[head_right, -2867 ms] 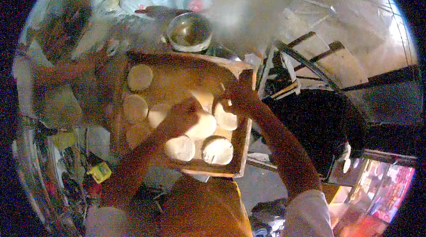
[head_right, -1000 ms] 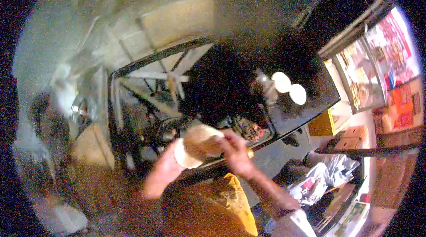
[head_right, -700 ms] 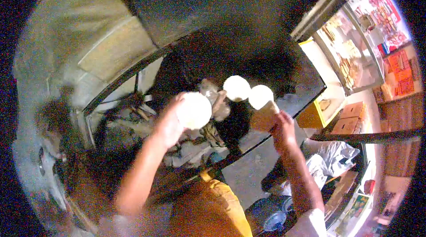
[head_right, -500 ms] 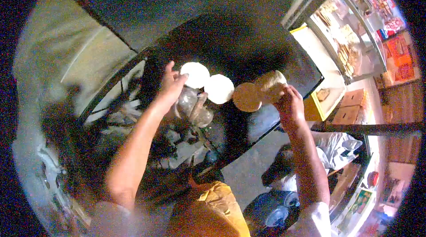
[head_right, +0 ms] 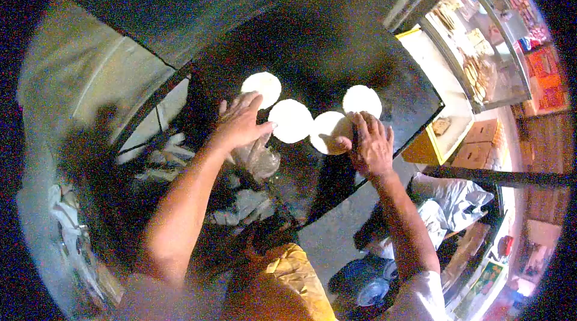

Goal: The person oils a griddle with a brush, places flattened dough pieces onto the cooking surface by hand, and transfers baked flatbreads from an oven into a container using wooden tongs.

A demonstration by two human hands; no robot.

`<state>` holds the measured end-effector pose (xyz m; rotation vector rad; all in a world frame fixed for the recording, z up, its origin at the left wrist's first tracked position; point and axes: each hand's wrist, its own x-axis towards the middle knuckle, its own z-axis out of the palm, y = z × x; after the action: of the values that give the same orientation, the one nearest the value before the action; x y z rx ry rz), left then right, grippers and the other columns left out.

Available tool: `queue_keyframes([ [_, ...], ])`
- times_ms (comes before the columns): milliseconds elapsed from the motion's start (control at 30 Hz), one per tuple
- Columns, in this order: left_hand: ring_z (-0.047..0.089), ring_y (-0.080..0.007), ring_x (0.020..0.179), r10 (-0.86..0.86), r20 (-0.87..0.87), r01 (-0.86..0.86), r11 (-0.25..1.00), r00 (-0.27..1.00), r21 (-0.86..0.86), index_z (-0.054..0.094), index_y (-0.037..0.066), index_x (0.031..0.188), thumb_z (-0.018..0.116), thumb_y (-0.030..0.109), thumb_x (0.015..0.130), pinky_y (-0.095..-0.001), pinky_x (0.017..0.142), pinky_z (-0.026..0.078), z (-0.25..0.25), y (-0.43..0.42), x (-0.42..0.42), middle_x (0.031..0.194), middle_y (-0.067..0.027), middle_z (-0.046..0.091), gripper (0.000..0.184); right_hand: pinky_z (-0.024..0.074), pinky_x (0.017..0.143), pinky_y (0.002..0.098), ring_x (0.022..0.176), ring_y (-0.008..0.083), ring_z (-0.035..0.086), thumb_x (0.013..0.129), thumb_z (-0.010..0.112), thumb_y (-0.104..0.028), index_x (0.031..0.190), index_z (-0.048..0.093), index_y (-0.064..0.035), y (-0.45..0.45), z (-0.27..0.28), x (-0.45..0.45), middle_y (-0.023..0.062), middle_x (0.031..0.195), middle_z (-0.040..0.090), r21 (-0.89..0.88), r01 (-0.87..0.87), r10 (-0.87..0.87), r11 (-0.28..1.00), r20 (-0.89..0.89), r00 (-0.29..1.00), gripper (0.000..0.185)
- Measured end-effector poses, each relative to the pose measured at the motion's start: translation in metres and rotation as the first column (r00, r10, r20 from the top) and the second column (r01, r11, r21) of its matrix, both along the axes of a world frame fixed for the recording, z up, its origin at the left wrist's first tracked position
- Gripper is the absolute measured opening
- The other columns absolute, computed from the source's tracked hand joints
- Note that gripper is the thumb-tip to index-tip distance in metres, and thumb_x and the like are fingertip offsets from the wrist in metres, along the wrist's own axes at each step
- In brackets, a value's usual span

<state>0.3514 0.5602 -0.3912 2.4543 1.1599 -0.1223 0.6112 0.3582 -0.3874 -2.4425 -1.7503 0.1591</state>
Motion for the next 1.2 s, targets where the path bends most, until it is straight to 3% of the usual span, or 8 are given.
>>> queue_keyframes([
  [100,0.035,-0.0361,0.144,0.008,0.216,-0.053,0.978,0.976,0.203,0.037,0.008,0.152,0.067,0.049,0.090,-0.0598,0.115,0.024,0.010,-0.022,-0.019,0.156,-0.0155,0.039,0.080,0.0276,0.115,0.0595,0.138,0.0374,0.044,0.090,0.056,-0.067,0.147,0.046,-0.0105,-0.012,0.011,-0.029,0.0189,0.150,0.045,0.166,-0.186,0.187,0.968,0.012,0.982,0.081],
  [233,0.041,-0.0379,0.141,-0.070,0.285,0.001,0.972,0.956,0.234,0.042,0.006,0.149,0.069,0.038,0.091,-0.0548,0.111,0.035,0.042,-0.097,-0.077,0.149,-0.0199,0.046,0.071,0.0334,0.112,0.0568,0.135,0.0369,0.046,0.089,0.060,-0.065,0.142,0.050,-0.0066,-0.015,-0.010,-0.044,0.0195,0.147,0.047,-0.016,-0.286,0.286,0.958,0.034,0.958,0.080],
  [367,0.049,-0.0381,0.134,0.075,0.555,0.077,0.967,0.828,-0.244,0.049,0.008,0.145,0.069,0.033,0.093,-0.0463,0.106,0.044,0.050,-0.201,-0.169,0.141,-0.0209,0.054,0.061,0.0376,0.110,0.0520,0.129,0.0438,0.047,0.087,0.073,-0.047,0.142,0.048,-0.0043,0.000,0.026,-0.101,0.0243,0.144,0.047,0.258,-0.339,0.344,0.905,0.025,0.939,0.074],
  [500,0.066,-0.0372,0.104,0.257,0.574,-0.066,0.941,0.778,-0.331,0.054,0.010,0.138,0.070,0.031,0.092,-0.0466,0.087,0.055,0.026,-0.329,-0.265,0.125,-0.0174,0.064,0.053,0.0347,0.113,0.0524,0.134,0.0447,0.043,0.092,0.067,-0.036,0.149,0.044,-0.0055,-0.012,0.049,-0.222,0.0244,0.148,0.045,0.242,-0.473,0.510,0.847,-0.121,0.851,0.069],
  [733,0.065,-0.0370,0.105,0.566,0.549,-0.503,0.818,0.615,-0.279,0.058,0.008,0.134,0.062,0.037,0.097,-0.0490,0.090,0.052,0.027,-0.454,-0.511,0.117,-0.0173,0.067,0.047,0.0428,0.105,0.0491,0.122,0.0418,0.053,0.088,0.073,-0.033,0.136,0.054,-0.0030,-0.099,0.065,-0.527,0.0209,0.135,0.054,0.299,-0.782,0.812,0.547,-0.416,0.409,0.060],
  [800,0.065,-0.0362,0.106,0.694,0.431,-0.462,0.712,0.577,-0.529,0.059,0.008,0.130,0.061,0.035,0.098,-0.0494,0.091,0.051,0.020,-0.481,-0.632,0.115,-0.0173,0.067,0.043,0.0461,0.100,0.0493,0.118,0.0414,0.055,0.085,0.077,-0.033,0.133,0.057,-0.0035,-0.133,0.009,-0.606,0.0205,0.133,0.056,0.260,-0.872,0.829,0.414,-0.502,0.244,0.059],
  [933,0.064,-0.0361,0.105,0.826,0.373,-0.843,0.509,0.422,-0.173,0.063,0.006,0.115,0.061,0.025,0.096,-0.0507,0.089,0.050,0.039,-0.537,-0.769,0.108,-0.0171,0.067,0.027,0.0497,0.095,0.0493,0.116,0.0424,0.057,0.083,0.078,-0.031,0.131,0.057,-0.0043,-0.165,0.005,-0.744,0.0203,0.133,0.056,0.249,-0.963,0.898,0.106,-0.441,-0.015,0.059],
  [1200,0.061,-0.0390,0.108,0.772,0.332,-0.833,0.544,0.543,0.097,0.064,0.009,0.114,0.071,0.017,0.078,-0.0519,0.093,0.048,0.084,-0.468,-0.898,0.117,-0.0154,0.064,0.038,0.0487,0.094,0.0519,0.112,0.0410,0.056,0.089,0.071,-0.036,0.122,0.059,-0.0047,-0.163,0.015,-0.865,0.0176,0.122,0.055,-0.018,-0.989,0.946,0.147,-0.289,0.146,0.047],
])
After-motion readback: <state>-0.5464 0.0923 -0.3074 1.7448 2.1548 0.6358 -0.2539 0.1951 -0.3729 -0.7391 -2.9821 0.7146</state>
